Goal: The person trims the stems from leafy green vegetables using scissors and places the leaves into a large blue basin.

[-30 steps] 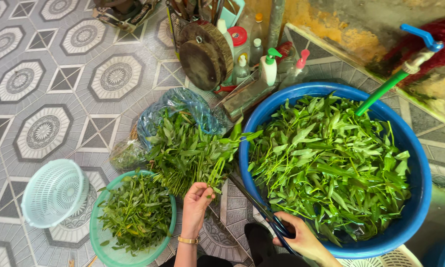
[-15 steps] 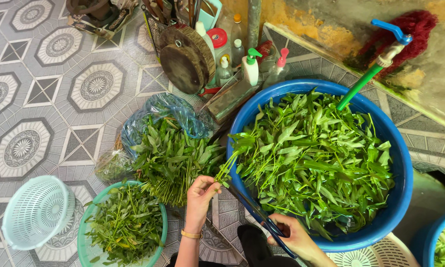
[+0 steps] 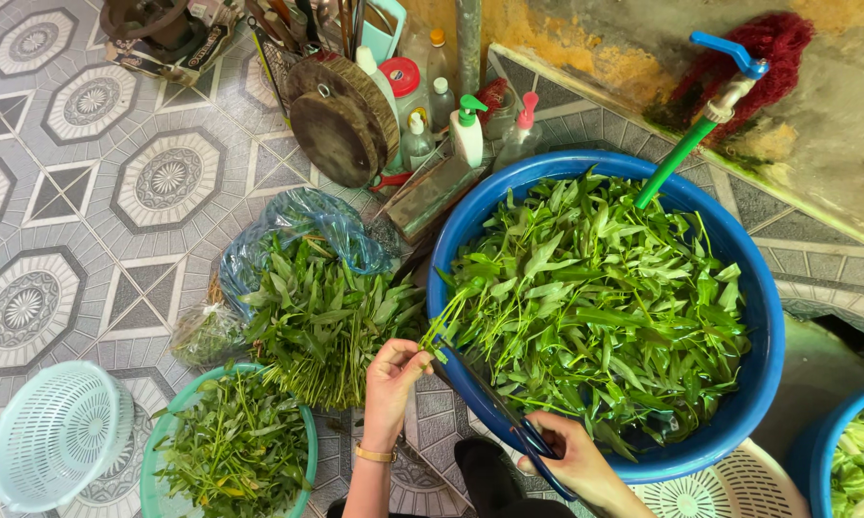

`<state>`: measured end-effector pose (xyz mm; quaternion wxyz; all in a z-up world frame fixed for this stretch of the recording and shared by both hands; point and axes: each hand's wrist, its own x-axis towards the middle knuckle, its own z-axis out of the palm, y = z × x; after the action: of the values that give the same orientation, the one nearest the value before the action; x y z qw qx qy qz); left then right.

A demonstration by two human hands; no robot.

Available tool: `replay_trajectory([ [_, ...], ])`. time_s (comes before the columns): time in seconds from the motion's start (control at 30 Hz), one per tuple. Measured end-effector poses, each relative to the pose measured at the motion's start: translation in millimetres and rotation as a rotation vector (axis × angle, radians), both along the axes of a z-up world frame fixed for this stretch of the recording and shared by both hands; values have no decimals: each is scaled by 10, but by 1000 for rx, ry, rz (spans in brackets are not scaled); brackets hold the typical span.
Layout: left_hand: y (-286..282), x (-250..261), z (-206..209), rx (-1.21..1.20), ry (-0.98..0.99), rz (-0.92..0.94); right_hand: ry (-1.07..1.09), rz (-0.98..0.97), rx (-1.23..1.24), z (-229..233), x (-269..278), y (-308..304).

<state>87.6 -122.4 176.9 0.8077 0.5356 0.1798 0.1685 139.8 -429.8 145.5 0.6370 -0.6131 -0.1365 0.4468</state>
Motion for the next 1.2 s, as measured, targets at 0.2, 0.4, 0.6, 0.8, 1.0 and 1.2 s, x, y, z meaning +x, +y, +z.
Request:
replay_trajectory([
  [0.2,-45,108,-14,32,32,-7,-44,-88,-63,-166,-20,-8],
  [0.4,-84,189,-3,33,48,-16,-86,-74,40,123,67,-59],
  [0.6,-154,272,-15,46,98,-52,-87,-51,-90,110,106,-77],
  [0.8,-183,301,-30,45,113,-52,-91,-181,-24,-59,44,-85],
  [1.0,-174,277,-97,45,110,-82,-84,-123,-79,174,78,-82],
  [1.2,-193,301,-193,77,89,-93,-32,-165,-25,-6,54,-54],
])
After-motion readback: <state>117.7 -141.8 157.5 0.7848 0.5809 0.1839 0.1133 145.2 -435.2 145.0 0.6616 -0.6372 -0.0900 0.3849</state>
